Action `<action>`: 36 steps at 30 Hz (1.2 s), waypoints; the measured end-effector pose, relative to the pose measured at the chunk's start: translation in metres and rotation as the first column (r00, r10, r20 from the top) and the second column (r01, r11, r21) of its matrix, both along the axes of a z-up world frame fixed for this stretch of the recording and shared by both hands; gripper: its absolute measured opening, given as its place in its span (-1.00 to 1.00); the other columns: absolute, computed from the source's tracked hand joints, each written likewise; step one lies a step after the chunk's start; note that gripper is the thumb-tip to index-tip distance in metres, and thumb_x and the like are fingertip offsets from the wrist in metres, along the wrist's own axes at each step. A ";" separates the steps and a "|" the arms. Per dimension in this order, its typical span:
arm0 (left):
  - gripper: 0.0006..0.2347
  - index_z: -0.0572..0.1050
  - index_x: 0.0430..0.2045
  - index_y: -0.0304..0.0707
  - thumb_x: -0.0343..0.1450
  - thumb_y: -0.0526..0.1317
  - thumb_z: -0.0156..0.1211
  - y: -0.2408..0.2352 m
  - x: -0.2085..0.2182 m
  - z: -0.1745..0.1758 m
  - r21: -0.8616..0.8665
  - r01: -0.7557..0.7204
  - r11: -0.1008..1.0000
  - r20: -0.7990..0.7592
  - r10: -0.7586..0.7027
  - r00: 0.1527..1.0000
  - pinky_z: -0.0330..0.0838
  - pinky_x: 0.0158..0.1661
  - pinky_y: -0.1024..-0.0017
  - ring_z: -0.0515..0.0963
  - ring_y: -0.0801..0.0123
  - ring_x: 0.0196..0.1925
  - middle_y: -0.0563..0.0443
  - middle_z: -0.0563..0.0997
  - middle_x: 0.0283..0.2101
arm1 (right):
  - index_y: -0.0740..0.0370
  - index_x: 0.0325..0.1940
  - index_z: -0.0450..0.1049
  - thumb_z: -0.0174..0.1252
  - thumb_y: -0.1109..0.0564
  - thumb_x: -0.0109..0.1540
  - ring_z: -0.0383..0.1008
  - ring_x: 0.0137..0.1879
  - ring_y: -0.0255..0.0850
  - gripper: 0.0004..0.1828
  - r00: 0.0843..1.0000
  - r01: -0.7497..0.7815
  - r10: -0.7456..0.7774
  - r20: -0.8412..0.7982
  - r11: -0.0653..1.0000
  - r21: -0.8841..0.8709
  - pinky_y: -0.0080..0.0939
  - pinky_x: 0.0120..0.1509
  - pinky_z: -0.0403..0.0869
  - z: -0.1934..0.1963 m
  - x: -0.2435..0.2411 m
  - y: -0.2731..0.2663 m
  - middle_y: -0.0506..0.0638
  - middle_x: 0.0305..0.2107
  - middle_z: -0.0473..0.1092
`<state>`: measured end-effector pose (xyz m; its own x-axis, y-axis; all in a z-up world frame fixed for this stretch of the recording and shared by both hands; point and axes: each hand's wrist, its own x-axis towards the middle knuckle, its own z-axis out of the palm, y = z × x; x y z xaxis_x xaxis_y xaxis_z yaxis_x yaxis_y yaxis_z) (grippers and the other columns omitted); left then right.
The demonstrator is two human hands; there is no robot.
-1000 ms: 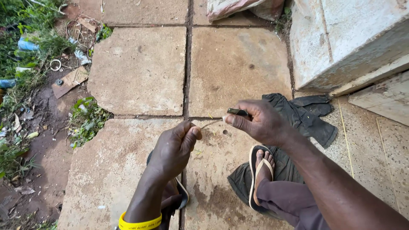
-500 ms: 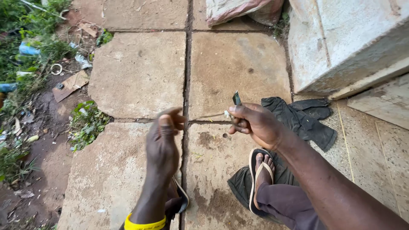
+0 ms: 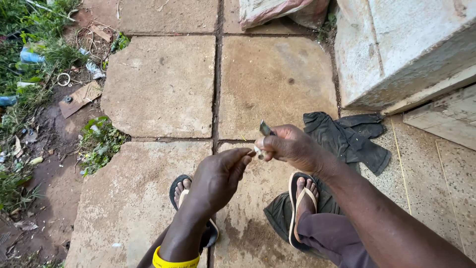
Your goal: Using a screwdriver to work on small brass electrical terminal blocks.
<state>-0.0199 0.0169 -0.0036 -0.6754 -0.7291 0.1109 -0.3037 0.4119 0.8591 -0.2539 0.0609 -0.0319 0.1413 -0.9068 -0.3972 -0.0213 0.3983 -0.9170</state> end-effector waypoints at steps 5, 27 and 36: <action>-0.79 0.64 -0.10 -0.17 0.46 -0.16 0.22 -0.006 0.005 0.002 0.002 -0.072 0.997 0.085 0.071 0.994 0.56 -0.44 0.36 0.70 0.32 -0.48 -0.06 0.70 -0.45 | 0.21 -0.31 0.53 0.18 -0.09 0.20 0.28 -0.52 -0.38 -0.69 0.986 0.147 -0.154 0.069 0.984 0.103 -0.31 -0.42 0.23 -0.006 -0.011 -0.002 -0.03 -0.55 0.45; -0.66 0.58 -0.40 -0.28 0.60 -0.07 -0.10 -0.018 0.006 -0.024 0.756 0.023 0.654 -0.123 0.107 0.987 0.14 -0.60 0.52 0.16 0.55 -0.66 0.18 0.29 -0.68 | 0.29 -0.32 0.50 0.25 -0.33 0.23 0.37 -0.35 -0.40 -0.43 0.989 0.095 -0.111 -0.100 0.983 -0.158 -0.31 -0.18 0.48 -0.009 -0.013 -0.002 -0.15 -0.50 0.34; -0.65 0.54 -0.49 -0.27 0.58 -0.05 -0.05 -0.019 0.008 -0.014 0.818 0.012 0.575 -0.132 0.168 0.977 0.22 -0.64 0.47 0.20 0.51 -0.72 0.15 0.32 -0.74 | 0.12 0.09 0.63 0.37 -0.17 0.14 0.22 -0.45 -0.41 -0.48 0.966 -0.052 -0.034 -0.255 0.944 -0.325 -0.39 -0.35 0.35 0.015 0.004 -0.002 -0.17 -0.48 0.41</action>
<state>-0.0123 -0.0018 -0.0175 -0.6448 -0.6214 -0.4451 -0.1089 -0.5017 0.8582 -0.2498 0.0588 -0.0165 0.0841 -0.9911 -0.1035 -0.2721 0.0770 -0.9592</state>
